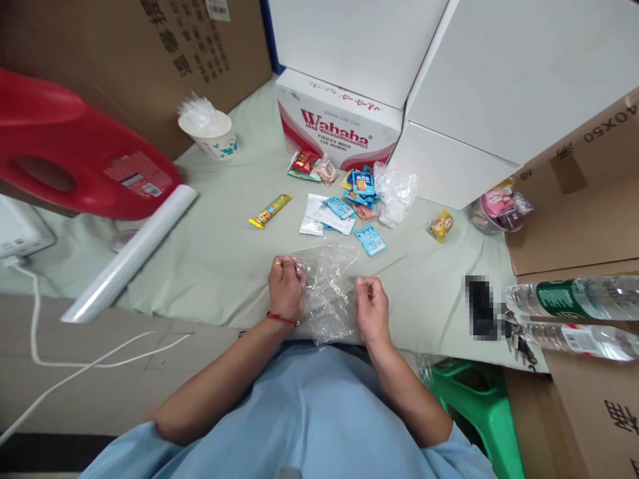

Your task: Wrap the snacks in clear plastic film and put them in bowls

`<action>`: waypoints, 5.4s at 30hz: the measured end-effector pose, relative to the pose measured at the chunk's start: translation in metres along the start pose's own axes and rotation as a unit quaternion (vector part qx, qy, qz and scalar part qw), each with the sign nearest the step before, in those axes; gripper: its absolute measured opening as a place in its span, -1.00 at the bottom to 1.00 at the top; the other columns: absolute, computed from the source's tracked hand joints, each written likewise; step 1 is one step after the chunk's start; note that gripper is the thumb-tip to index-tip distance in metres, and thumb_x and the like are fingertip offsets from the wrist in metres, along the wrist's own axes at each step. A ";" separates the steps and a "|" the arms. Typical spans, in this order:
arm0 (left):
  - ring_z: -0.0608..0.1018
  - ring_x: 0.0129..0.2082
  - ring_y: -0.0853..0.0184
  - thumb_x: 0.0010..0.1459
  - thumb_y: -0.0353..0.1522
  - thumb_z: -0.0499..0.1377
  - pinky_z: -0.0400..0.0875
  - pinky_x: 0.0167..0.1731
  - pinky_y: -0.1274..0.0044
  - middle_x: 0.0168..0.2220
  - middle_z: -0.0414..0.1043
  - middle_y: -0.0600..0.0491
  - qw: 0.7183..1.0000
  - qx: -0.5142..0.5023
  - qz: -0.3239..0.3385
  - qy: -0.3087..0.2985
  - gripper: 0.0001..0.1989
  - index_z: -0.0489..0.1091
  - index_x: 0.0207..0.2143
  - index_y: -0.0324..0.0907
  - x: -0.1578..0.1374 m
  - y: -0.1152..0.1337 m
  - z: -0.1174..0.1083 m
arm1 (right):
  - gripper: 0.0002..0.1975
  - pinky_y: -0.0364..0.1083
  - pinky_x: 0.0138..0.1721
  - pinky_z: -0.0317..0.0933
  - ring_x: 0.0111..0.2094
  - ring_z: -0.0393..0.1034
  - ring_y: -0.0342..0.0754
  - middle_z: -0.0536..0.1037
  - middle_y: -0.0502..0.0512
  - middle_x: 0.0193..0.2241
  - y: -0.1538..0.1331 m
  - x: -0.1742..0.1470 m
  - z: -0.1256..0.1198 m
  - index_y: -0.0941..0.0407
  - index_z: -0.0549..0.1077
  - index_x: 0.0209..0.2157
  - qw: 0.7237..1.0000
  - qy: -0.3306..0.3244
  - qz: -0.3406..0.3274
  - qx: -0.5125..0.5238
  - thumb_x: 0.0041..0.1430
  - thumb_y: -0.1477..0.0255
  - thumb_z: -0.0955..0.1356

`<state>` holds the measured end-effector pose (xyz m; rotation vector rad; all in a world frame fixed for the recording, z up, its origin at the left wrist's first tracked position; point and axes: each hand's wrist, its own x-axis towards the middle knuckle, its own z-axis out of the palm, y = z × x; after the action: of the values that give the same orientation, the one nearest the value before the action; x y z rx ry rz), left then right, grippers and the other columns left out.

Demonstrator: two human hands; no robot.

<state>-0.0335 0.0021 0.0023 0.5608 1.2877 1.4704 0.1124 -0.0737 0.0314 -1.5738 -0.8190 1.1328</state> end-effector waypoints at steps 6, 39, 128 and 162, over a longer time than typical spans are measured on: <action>0.21 -0.61 0.46 0.33 0.03 0.08 0.16 -0.64 0.61 -0.53 0.12 0.25 0.998 0.032 -0.003 -0.050 -0.60 0.13 -0.36 -0.06 -0.011 0.003 0.010 | -0.40 -0.23 -0.69 -0.34 -0.68 -0.10 -0.31 0.36 -0.13 -0.58 -0.016 0.013 0.021 0.13 0.45 -0.42 0.967 -0.145 0.195 0.082 -0.11 -0.14 0.53; 0.62 -0.37 0.28 -0.12 -0.04 0.46 0.44 -0.45 0.55 -0.39 0.56 0.03 0.943 0.131 -0.266 -0.153 -0.42 0.35 -0.19 -0.16 -0.005 0.037 -0.041 | -0.68 0.09 0.14 0.40 -0.04 0.60 0.02 0.68 0.12 -0.06 -0.039 0.026 0.028 0.05 0.43 -0.41 0.942 -0.155 0.135 0.266 0.03 0.27 0.60; 0.59 -0.47 0.41 0.38 -0.02 -0.01 0.43 -0.55 0.55 -0.16 0.52 0.01 0.928 0.226 0.083 -0.283 -0.68 0.18 -0.16 -0.08 0.010 0.014 -0.062 | -0.49 -0.17 -0.52 0.03 -0.56 0.08 -0.23 0.30 -0.14 -0.60 -0.011 0.096 -0.024 0.10 0.50 -0.43 0.984 -0.150 0.088 -0.035 -0.23 0.02 0.62; 0.60 -0.26 0.11 0.38 -0.19 0.00 0.38 -0.24 0.39 -0.34 0.52 -0.02 0.845 0.520 0.121 -0.027 -0.76 0.31 -0.06 -0.12 0.085 0.031 -0.057 | -0.51 -0.14 -0.64 -0.09 -0.67 0.00 -0.21 0.24 -0.17 -0.67 -0.010 0.128 -0.038 0.06 0.45 -0.34 0.995 -0.025 0.021 -0.091 0.00 -0.08 0.47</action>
<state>-0.1228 0.0590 -0.0106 1.4983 1.9822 0.8033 0.1915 0.0319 0.0090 -1.7249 -0.9478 1.1577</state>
